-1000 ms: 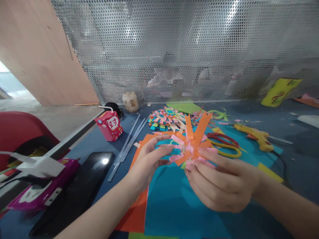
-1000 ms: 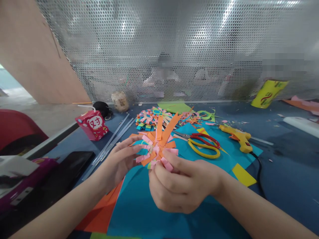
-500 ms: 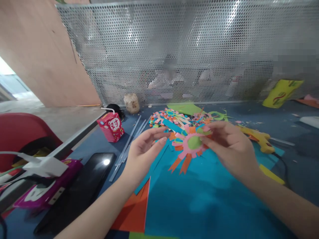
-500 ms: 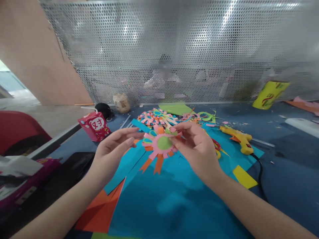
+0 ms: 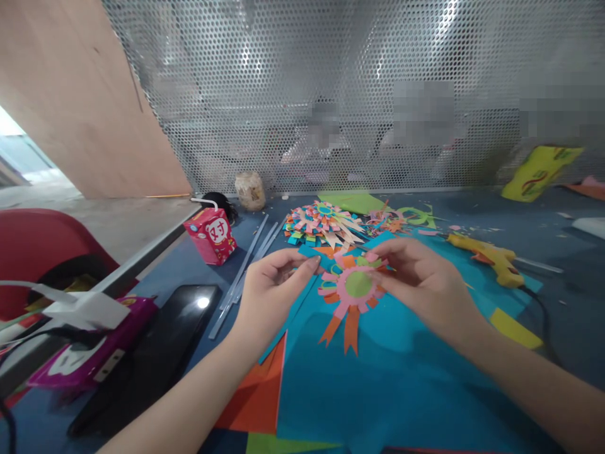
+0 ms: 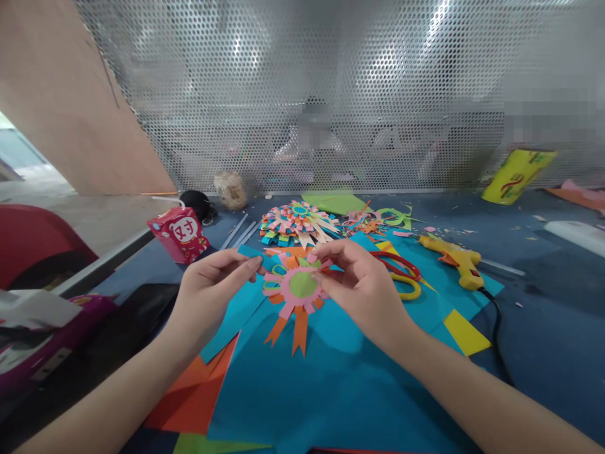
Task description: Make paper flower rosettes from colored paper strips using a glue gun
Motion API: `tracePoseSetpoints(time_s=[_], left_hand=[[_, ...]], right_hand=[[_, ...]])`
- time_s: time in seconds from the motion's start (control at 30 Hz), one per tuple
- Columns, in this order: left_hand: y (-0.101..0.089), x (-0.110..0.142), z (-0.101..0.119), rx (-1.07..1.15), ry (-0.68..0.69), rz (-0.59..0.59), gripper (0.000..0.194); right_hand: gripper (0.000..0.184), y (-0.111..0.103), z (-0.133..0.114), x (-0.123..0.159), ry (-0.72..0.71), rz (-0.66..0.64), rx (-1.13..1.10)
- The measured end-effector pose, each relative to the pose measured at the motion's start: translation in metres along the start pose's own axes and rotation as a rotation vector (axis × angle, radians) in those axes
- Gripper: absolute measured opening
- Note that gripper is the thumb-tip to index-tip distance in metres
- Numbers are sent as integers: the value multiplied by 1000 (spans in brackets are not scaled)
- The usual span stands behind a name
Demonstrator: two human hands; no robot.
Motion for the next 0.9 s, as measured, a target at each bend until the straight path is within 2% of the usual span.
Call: tracePoseSetpoints(time_s=[0.4,0.53,0.67,0.9], left_hand=[[2,-2,1,7,2,-7,17],[2,0,-1,9,10,-52,19],[0,-1,-3,39,5,-33,19],[4,-1,-6,69,-63,-65,16]], right_hand=[[11,-1,-2,1,-52,2,110],[10,0,-4,1,-59,10,107],[10,0,-5,0,-34,3,93],[9,0,0,-2,-14,-12,48]])
Point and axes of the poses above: each hand's wrist, its own x-axis away from the middle knuckle, its own y-axis out of the palm, z = x × y, the point moved 3 cm from there along -x, towards the middle knuckle, and after that the axes turned 7 degrees about y, right-handed, at the moved point
